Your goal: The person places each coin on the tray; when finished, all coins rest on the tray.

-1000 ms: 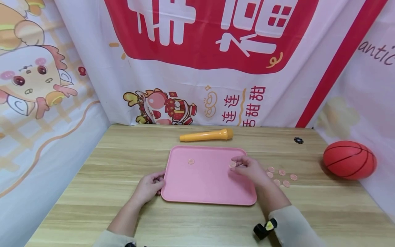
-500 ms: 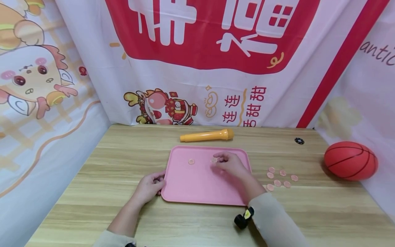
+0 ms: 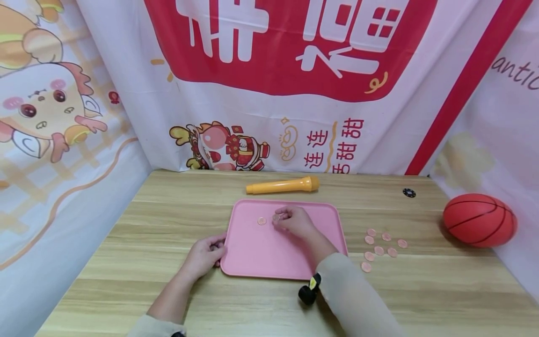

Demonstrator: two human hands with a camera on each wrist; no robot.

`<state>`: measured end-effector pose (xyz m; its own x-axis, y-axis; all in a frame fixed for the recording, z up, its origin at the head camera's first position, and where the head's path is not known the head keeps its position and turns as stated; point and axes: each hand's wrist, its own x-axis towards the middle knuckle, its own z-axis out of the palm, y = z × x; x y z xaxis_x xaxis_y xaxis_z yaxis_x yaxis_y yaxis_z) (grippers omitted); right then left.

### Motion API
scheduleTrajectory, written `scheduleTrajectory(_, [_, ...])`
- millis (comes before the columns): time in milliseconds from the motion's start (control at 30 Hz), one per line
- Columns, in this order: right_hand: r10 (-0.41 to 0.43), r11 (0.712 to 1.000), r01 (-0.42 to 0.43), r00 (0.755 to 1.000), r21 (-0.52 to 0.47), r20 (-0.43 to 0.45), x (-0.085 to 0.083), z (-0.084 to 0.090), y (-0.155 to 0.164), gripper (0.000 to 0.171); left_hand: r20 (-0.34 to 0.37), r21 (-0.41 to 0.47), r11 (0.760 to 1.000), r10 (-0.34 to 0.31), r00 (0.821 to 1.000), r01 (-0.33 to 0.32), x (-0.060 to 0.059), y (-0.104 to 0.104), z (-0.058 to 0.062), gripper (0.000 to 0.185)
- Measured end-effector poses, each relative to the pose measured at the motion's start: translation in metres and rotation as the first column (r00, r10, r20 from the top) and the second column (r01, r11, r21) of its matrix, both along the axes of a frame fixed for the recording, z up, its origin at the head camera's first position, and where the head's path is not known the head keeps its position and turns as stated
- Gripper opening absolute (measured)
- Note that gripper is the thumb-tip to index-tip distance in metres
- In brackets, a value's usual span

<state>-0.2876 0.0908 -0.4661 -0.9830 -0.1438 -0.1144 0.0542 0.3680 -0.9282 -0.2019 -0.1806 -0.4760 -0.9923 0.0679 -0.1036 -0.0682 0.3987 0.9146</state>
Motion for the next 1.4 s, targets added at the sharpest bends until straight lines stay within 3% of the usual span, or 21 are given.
scheduleTrajectory(367, [-0.01, 0.977, 0.019, 0.999, 0.212, -0.044, -0.002, -0.002, -0.007, 0.023, 0.003, -0.011, 1.0, 0.002, 1.0, -0.002, 0.0, 0.0, -0.001, 0.046])
scheduleTrajectory(533, [-0.01, 0.965, 0.018, 0.999, 0.263, -0.032, -0.002, 0.0, -0.007, 0.025, 0.003, 0.0, 1.0, 0.005, 1.0, -0.005, -0.001, 0.0, -0.001, 0.046])
scheduleTrajectory(1033, [0.005, 0.958, 0.008, 0.999, 0.287, -0.042, -0.003, 0.001, -0.007, 0.027, -0.009, -0.002, 1.0, -0.002, 1.0, 0.002, -0.001, 0.0, -0.002, 0.046])
scheduleTrajectory(1400, [-0.007, 0.985, 0.011, 1.0, 0.17, -0.028, 0.011, 0.01, 0.009, 0.036, 0.002, 0.013, 1.0, 0.006, 1.0, -0.006, -0.001, 0.0, -0.002, 0.046])
